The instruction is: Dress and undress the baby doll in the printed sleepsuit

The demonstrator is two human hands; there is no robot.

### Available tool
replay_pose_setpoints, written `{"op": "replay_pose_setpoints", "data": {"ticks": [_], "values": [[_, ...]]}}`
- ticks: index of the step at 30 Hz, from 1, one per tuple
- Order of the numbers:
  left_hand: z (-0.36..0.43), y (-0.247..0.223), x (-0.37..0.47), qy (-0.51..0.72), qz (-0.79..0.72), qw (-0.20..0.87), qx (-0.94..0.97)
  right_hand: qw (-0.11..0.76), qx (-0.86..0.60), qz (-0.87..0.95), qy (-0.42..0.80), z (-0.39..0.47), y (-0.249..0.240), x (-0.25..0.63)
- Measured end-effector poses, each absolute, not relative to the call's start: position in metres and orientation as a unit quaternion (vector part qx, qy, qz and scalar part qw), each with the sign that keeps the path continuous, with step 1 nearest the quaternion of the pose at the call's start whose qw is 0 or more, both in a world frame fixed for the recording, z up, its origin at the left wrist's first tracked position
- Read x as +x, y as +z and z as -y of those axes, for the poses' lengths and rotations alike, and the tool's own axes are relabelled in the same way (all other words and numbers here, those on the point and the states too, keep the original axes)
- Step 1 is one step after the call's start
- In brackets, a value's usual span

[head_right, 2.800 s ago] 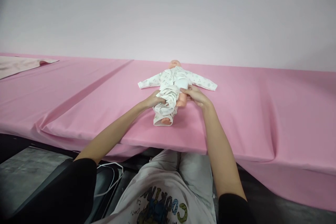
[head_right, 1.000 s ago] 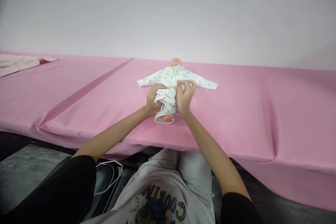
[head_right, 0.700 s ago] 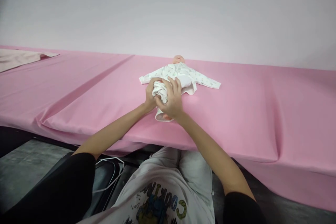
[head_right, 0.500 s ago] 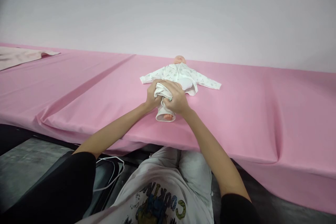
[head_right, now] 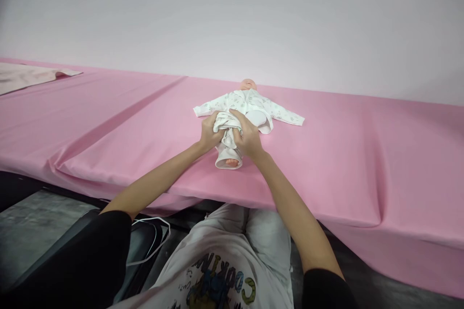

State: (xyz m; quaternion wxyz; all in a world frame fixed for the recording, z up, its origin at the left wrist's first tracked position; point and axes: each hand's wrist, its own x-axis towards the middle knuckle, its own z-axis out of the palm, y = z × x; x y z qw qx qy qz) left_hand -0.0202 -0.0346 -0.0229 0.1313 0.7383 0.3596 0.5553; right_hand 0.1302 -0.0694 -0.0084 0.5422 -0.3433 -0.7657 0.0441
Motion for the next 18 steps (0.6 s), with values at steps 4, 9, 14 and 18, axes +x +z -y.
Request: {"op": "replay_pose_setpoints", "data": {"ticks": [4, 9, 14, 18], "values": [[0.036, -0.019, -0.016, 0.600, -0.343, 0.162, 0.704, 0.578, -0.326, 0.743, 0.084, 0.068, -0.009, 0.129], [0.028, -0.016, -0.014, 0.642, -0.302, 0.244, 0.662, 0.642, -0.312, 0.666, 0.219, 0.057, -0.007, 0.128], [0.019, -0.011, -0.017, 0.622, -0.276, 0.340, 0.649, 0.622, -0.334, 0.595, 0.386, 0.048, -0.007, 0.132], [0.019, -0.008, -0.019, 0.593, -0.299, 0.407, 0.627, 0.593, -0.354, 0.562, 0.456, 0.048, -0.006, 0.137]]}}
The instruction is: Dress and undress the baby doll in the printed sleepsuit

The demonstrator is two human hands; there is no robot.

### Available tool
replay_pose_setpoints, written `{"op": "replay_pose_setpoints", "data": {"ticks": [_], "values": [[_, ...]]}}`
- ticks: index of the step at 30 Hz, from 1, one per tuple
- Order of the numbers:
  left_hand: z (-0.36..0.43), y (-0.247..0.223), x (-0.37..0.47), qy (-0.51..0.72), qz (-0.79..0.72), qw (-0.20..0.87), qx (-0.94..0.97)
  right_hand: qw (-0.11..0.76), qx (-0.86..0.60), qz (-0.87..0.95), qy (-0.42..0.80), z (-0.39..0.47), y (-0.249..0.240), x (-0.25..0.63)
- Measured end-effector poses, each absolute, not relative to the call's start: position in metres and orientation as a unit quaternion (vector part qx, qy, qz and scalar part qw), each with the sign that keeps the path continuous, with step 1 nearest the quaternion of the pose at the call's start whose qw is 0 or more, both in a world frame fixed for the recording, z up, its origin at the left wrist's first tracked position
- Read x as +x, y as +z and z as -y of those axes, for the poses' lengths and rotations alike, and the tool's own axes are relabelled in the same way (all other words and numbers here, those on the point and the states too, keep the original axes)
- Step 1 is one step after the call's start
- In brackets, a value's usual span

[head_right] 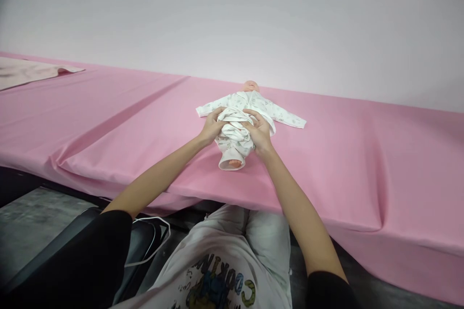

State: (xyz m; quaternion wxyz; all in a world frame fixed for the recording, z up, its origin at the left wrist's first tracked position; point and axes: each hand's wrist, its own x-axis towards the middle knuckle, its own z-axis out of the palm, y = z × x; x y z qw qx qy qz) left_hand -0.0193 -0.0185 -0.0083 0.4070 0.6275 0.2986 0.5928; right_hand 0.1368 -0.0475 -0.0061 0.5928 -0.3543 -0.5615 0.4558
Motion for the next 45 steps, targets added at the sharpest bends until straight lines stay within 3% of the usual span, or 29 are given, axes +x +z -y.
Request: {"op": "replay_pose_setpoints", "data": {"ticks": [13, 16, 22, 27, 33, 41, 45], "values": [[0.018, -0.012, -0.018, 0.511, -0.266, 0.624, 0.528, 0.578, -0.317, 0.547, 0.517, 0.048, 0.003, 0.150], [0.018, -0.014, -0.018, 0.507, -0.228, 0.654, 0.513, 0.592, -0.305, 0.610, 0.430, 0.048, 0.006, 0.153], [0.020, -0.014, -0.024, 0.462, -0.158, 0.704, 0.515, 0.664, -0.357, 0.649, 0.107, 0.045, -0.001, 0.149], [0.026, -0.014, -0.023, 0.462, -0.184, 0.677, 0.542, 0.689, -0.327, 0.643, -0.073, 0.047, -0.014, 0.147], [0.026, -0.020, -0.015, 0.460, -0.204, 0.644, 0.577, 0.676, -0.287, 0.663, -0.147, 0.035, -0.028, 0.157], [0.033, -0.015, -0.017, 0.413, -0.227, 0.441, 0.763, 0.610, -0.430, 0.665, -0.028, 0.039, -0.033, 0.161], [0.036, -0.015, -0.018, 0.407, -0.249, 0.403, 0.781, 0.543, -0.461, 0.701, 0.044, 0.041, -0.018, 0.164]]}}
